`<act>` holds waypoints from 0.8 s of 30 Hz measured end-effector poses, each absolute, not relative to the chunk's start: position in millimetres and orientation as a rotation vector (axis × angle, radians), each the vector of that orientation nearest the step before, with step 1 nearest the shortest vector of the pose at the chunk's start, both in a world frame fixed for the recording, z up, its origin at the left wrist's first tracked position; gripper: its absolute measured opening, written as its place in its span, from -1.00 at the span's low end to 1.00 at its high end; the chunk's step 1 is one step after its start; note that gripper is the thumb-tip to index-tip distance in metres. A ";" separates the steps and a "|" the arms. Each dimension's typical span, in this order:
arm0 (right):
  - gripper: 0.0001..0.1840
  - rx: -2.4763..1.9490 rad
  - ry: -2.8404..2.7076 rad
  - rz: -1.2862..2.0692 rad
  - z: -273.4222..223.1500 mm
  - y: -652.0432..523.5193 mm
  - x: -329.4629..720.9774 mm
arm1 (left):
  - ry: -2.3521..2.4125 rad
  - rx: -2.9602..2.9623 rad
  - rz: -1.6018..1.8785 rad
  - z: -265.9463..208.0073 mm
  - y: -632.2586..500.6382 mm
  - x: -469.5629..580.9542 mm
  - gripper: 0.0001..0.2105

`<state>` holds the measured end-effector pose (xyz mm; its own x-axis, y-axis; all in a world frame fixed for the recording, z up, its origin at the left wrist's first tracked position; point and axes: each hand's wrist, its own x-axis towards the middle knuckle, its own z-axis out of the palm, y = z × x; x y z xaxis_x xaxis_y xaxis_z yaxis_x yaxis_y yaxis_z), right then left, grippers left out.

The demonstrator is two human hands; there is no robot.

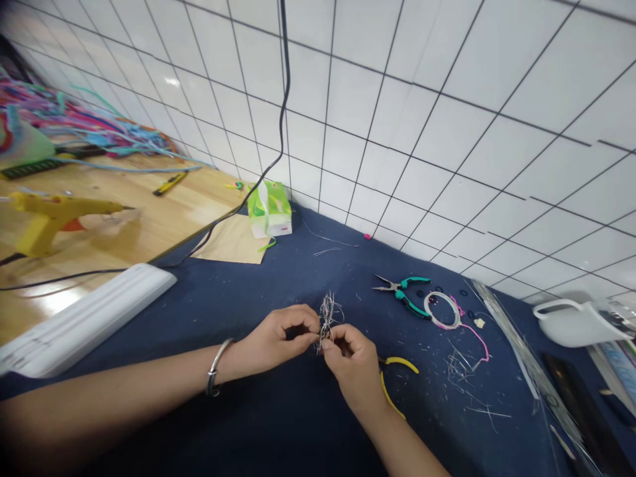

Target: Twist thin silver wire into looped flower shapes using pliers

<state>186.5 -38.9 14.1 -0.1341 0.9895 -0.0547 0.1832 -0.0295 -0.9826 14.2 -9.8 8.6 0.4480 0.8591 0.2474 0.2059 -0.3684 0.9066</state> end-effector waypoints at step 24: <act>-0.85 -1.332 -1.611 1.131 23.7 -38.2 187.8 | 0.798 2.248 0.984 13.0 -8.2 8.0 -0.82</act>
